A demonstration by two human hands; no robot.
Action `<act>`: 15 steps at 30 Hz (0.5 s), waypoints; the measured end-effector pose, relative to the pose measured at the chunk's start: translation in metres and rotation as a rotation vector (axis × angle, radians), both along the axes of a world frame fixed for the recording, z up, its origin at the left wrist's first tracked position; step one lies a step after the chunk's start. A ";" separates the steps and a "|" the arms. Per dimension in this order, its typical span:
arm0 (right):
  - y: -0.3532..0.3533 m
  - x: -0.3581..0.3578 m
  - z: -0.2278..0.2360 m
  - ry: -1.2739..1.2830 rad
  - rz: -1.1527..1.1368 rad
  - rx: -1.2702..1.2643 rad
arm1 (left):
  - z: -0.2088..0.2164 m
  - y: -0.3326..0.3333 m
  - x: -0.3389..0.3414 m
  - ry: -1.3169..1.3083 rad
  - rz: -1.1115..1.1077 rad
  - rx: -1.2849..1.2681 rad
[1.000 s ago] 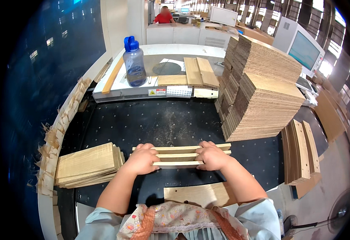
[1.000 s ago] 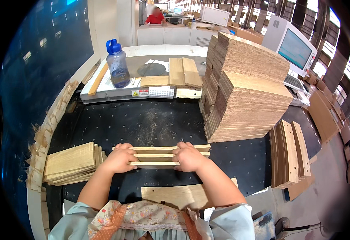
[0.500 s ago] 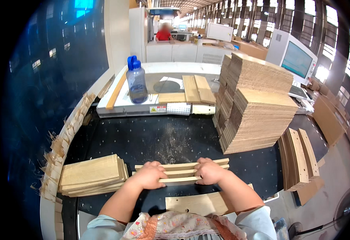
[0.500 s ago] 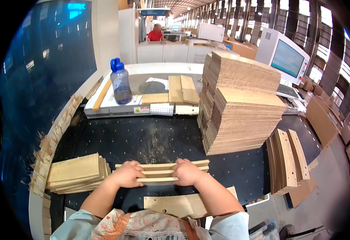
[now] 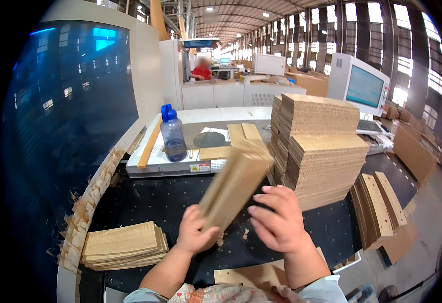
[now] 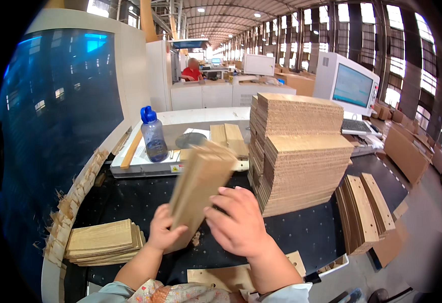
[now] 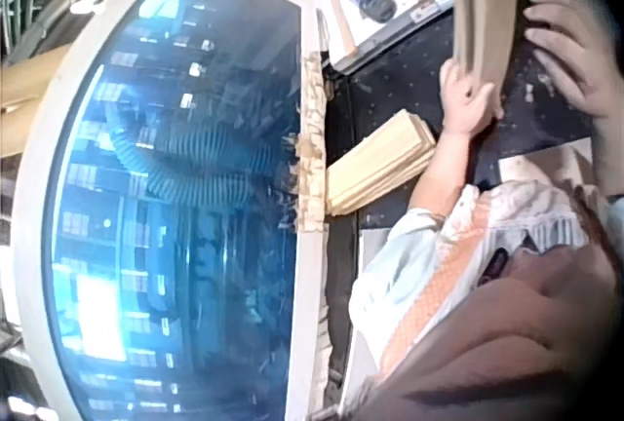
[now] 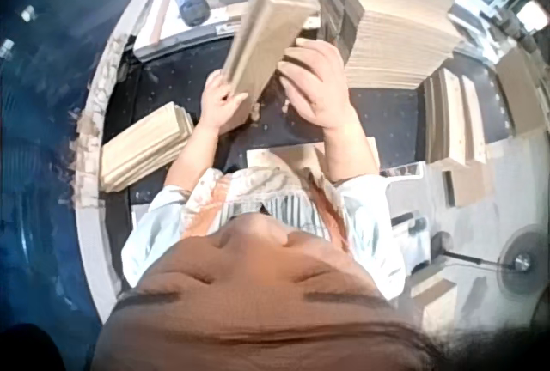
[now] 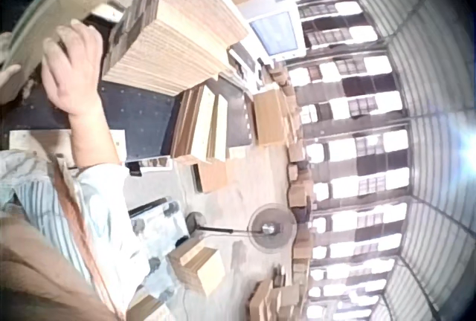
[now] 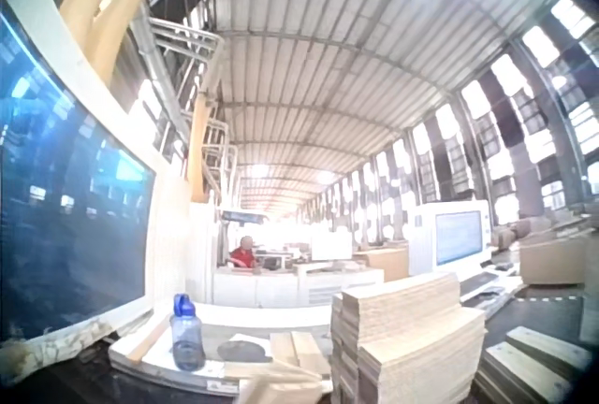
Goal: The person picks up, aligns, and stacks several wood boards on a workbench. The person handles the boards by hand, turning them over and placing them into organized stacks according to size and type.
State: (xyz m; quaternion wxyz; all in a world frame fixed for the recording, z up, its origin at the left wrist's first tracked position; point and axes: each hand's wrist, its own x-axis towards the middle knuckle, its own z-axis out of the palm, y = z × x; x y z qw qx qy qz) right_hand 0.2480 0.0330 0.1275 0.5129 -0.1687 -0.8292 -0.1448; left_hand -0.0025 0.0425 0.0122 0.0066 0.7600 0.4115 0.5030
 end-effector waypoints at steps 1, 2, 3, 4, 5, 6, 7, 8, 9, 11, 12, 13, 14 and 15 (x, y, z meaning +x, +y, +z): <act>0.009 0.004 -0.017 0.147 0.089 -0.025 | 0.002 0.001 -0.001 -0.099 -0.052 -0.019; 0.017 0.001 -0.036 0.261 0.070 -0.140 | -0.001 0.000 -0.002 -0.205 -0.090 -0.016; 0.027 -0.005 -0.055 0.373 0.049 -0.255 | -0.005 0.000 -0.003 -0.316 -0.129 -0.013; 0.040 -0.013 -0.079 0.432 0.082 -0.576 | -0.009 0.000 0.001 -0.448 -0.192 -0.110; 0.058 -0.016 -0.108 0.504 0.268 -0.902 | -0.016 0.002 0.009 -0.446 -0.226 -0.134; 0.071 -0.024 -0.134 0.538 0.451 -1.047 | -0.025 0.006 0.013 -0.435 -0.252 -0.158; 0.076 -0.037 -0.153 0.573 0.656 -1.187 | -0.034 0.008 0.015 -0.420 -0.266 -0.184; 0.070 -0.052 -0.152 0.544 0.723 -1.145 | -0.042 0.006 0.018 -0.471 -0.305 -0.184; 0.064 -0.062 -0.145 0.512 0.789 -1.101 | -0.042 0.005 0.015 -0.506 -0.303 -0.174; 0.048 -0.066 -0.147 0.542 0.715 -1.166 | -0.045 0.001 0.014 -0.593 -0.309 -0.196; 0.049 -0.068 -0.141 0.516 0.684 -1.152 | -0.045 0.002 0.012 -0.574 -0.322 -0.140; 0.047 -0.071 -0.141 0.489 0.655 -1.138 | -0.042 -0.002 0.014 -0.635 -0.340 -0.122; 0.046 -0.072 -0.143 0.514 0.642 -1.107 | -0.040 -0.001 0.017 -0.658 -0.345 -0.020; 0.043 -0.070 -0.143 0.524 0.624 -1.115 | -0.038 0.000 0.020 -0.680 -0.349 0.083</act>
